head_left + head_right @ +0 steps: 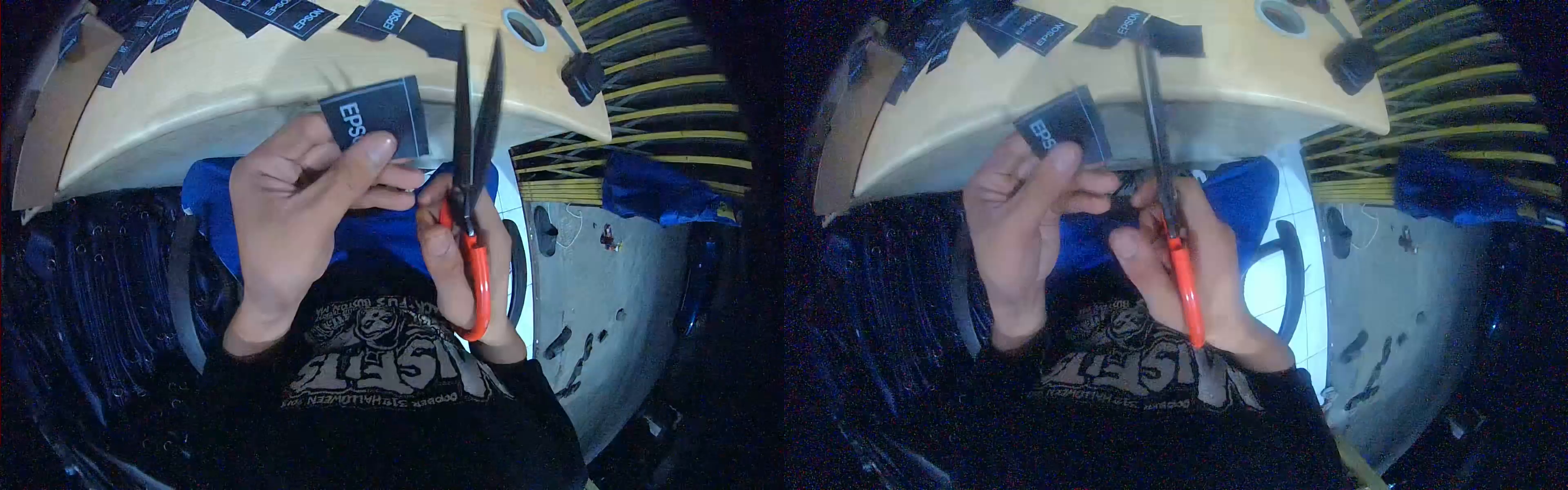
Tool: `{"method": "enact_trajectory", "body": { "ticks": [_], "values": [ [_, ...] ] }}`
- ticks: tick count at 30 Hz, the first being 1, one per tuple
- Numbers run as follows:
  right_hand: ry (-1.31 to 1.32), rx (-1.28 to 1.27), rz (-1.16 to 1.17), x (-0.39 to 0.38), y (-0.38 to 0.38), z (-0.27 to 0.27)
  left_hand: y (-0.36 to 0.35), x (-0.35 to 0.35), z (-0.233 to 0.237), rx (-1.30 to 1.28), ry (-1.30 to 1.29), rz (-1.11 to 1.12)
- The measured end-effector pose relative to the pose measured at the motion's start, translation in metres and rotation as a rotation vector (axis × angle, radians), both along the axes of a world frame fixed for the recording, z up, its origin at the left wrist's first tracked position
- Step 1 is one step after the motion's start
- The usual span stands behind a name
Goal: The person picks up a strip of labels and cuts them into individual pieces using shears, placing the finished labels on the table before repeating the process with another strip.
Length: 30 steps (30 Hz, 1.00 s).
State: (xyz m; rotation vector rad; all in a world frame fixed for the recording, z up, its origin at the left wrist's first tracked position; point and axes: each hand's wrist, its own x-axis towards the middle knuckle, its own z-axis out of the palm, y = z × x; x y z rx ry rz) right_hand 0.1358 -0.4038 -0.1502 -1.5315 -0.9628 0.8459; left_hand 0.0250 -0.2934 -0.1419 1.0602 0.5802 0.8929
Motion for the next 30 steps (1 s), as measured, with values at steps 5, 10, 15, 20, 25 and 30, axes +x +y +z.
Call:
{"method": "enact_trajectory", "body": {
  "ticks": [5,10,15,20,25,30],
  "values": [
    [-0.083,-0.061,0.131,-0.004,-0.008,-0.005,0.004,-0.001,-0.003,0.031,-0.037,0.109],
    [-0.080,-0.051,0.145,-0.009,-0.013,-0.006,-0.001,0.002,0.003,0.029,-0.015,0.180],
    [-0.101,-0.023,0.164,-0.009,-0.012,-0.007,-0.004,0.005,-0.001,0.114,-0.027,0.208],
    [-0.077,-0.074,0.148,-0.010,-0.011,-0.003,-0.006,0.005,0.001,0.105,-0.035,0.219],
    [-0.114,-0.044,0.136,-0.010,-0.012,-0.007,-0.007,0.005,0.001,0.101,-0.048,0.216],
    [-0.100,-0.069,0.120,-0.013,-0.009,-0.004,-0.005,0.003,0.000,0.150,-0.054,0.211]
  ]
}}
